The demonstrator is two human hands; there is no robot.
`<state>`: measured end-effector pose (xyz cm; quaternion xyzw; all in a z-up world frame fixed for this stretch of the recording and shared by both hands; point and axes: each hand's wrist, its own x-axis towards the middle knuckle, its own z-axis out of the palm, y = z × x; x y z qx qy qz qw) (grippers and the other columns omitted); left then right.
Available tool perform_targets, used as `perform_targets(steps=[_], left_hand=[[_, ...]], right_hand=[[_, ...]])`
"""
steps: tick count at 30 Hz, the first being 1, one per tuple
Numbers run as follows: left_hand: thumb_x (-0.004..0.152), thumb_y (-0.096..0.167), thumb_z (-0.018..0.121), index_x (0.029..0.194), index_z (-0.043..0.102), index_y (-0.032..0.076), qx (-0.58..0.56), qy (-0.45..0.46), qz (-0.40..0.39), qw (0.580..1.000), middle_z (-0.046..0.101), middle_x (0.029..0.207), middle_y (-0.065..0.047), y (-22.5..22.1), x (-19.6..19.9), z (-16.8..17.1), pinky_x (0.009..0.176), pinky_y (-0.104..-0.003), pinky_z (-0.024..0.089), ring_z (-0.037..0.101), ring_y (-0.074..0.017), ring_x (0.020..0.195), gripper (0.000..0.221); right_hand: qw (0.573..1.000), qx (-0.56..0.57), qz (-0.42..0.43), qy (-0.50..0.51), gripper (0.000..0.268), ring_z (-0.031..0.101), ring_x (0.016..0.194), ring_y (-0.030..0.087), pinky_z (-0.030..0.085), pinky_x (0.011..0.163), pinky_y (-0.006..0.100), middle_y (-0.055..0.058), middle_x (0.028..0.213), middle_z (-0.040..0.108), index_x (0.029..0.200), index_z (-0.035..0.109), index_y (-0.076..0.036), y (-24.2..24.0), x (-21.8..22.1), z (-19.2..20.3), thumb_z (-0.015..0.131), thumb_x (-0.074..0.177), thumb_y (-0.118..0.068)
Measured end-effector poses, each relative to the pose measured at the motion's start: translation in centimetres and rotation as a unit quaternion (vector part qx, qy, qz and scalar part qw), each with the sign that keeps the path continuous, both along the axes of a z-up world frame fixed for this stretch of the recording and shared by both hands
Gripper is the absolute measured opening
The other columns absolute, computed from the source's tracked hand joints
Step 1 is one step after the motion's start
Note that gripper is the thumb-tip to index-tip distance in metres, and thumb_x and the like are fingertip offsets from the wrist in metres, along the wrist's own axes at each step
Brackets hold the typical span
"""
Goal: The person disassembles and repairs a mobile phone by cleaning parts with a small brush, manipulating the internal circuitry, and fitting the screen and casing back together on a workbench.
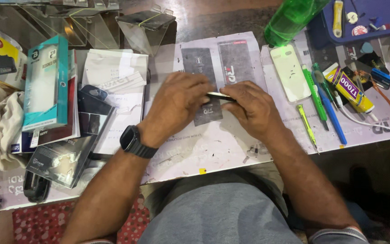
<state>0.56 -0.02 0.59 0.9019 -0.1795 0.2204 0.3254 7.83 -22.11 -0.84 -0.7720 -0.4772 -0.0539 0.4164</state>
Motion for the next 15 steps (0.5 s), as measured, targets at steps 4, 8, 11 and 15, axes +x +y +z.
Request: perform_targets(steps=[4,8,11,15], left_hand=[[0.088,0.015,0.079,0.119,0.069,0.004,0.012,-0.010,-0.047,0.999,0.074,0.110,-0.009,-0.37,0.49,-0.96,0.096,-0.045,0.052,0.071,-0.0269,0.100,0.034],[0.089,0.015,0.081,0.113,0.070,0.002,0.033,-0.028,-0.052,0.998,0.075,0.099,-0.010,-0.24,0.56,-0.85,0.087,-0.042,0.056,0.071,-0.0264,0.088,0.030],[0.090,0.014,0.080,0.109,0.071,0.001,0.049,-0.053,-0.042,0.997,0.075,0.094,-0.010,-0.44,0.58,-0.78,0.081,-0.040,0.058,0.072,-0.0262,0.084,0.025],[0.093,0.013,0.079,0.105,0.070,0.002,0.044,-0.062,-0.033,0.997,0.074,0.092,-0.010,-0.69,0.68,-0.97,0.080,-0.039,0.059,0.073,-0.0242,0.084,0.019]], right_hand=[[1.000,0.006,0.003,-0.007,0.033,0.071,0.098,0.032,0.058,0.084,0.039,0.015,0.106,0.073,0.116,0.067,-0.001,0.10,-0.07,-0.14,0.081,0.086,0.000],[1.000,0.018,0.000,0.000,0.029,0.073,0.097,0.031,0.059,0.082,0.038,0.014,0.104,0.074,0.115,0.068,0.000,0.24,0.06,-0.51,0.081,0.088,-0.001],[1.000,0.025,-0.004,0.007,0.027,0.074,0.095,0.030,0.060,0.081,0.038,0.014,0.102,0.074,0.113,0.068,0.000,0.36,-0.13,-0.60,0.080,0.089,0.000],[0.999,0.040,-0.020,0.011,0.026,0.075,0.094,0.028,0.061,0.080,0.036,0.013,0.101,0.075,0.111,0.068,-0.001,0.51,-0.11,-0.80,0.082,0.090,-0.003]])
